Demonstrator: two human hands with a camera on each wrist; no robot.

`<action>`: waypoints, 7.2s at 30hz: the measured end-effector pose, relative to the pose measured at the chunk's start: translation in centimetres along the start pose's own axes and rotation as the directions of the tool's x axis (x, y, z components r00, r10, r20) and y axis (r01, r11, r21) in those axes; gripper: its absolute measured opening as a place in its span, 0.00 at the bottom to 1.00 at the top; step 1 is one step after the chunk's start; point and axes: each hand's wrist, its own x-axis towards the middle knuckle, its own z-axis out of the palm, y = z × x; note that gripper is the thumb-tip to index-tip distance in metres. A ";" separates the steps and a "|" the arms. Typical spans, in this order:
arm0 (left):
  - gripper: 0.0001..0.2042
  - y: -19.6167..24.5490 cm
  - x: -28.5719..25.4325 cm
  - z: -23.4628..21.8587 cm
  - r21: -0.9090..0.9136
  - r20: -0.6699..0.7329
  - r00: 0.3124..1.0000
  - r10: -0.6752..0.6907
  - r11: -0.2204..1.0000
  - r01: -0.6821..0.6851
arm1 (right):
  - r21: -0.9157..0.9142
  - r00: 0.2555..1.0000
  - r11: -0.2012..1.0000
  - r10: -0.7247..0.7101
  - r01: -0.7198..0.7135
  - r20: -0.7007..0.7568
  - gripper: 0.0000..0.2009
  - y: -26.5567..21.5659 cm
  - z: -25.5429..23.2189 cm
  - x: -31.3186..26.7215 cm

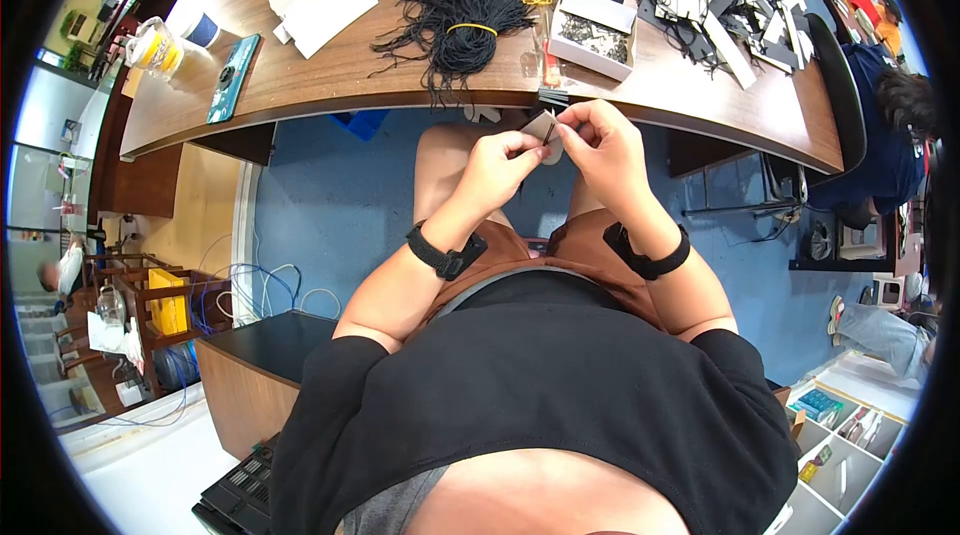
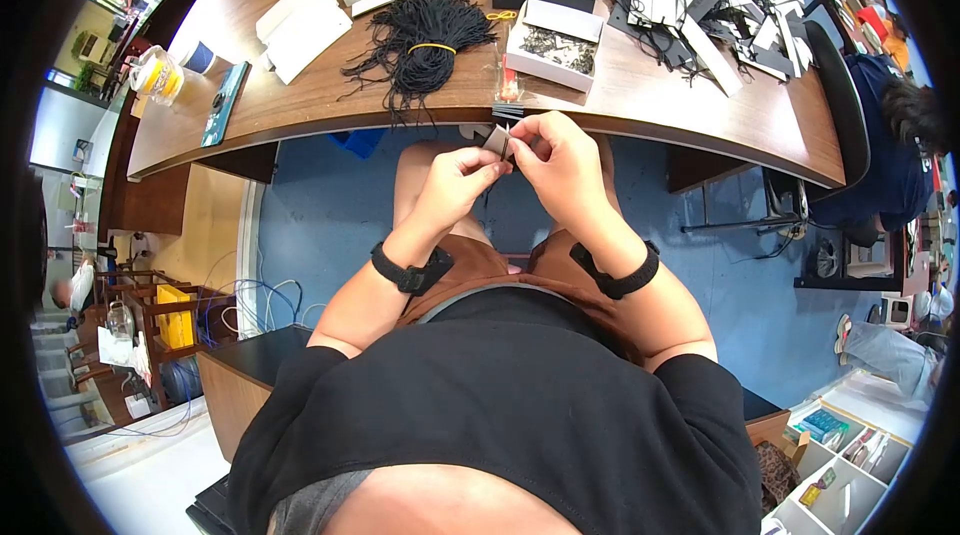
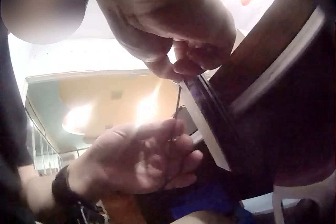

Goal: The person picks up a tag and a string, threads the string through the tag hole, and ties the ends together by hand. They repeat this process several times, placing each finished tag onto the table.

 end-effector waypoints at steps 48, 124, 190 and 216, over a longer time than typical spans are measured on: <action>0.07 2.0 -1.2 -0.8 0.007 0.169 0.973 -0.155 0.988 0.156 | -0.213 0.846 0.822 -0.487 0.528 0.217 0.07 0.8 -1.2 1.0; 0.16 8.4 -1.9 -0.2 0.840 0.346 0.787 0.511 0.205 -0.503 | 0.204 0.831 0.918 0.192 -0.340 0.522 0.09 -2.3 -4.6 -1.2; 0.06 5.1 0.0 -2.6 0.649 -0.111 0.770 0.629 0.632 -0.423 | 0.696 0.964 0.706 0.255 -0.134 -0.074 0.07 3.8 -0.4 1.3; 0.33 15.5 10.0 -28.7 0.911 -0.367 0.926 -0.086 0.166 0.377 | 0.452 0.968 0.857 0.244 -0.246 0.065 0.06 3.1 -1.8 2.6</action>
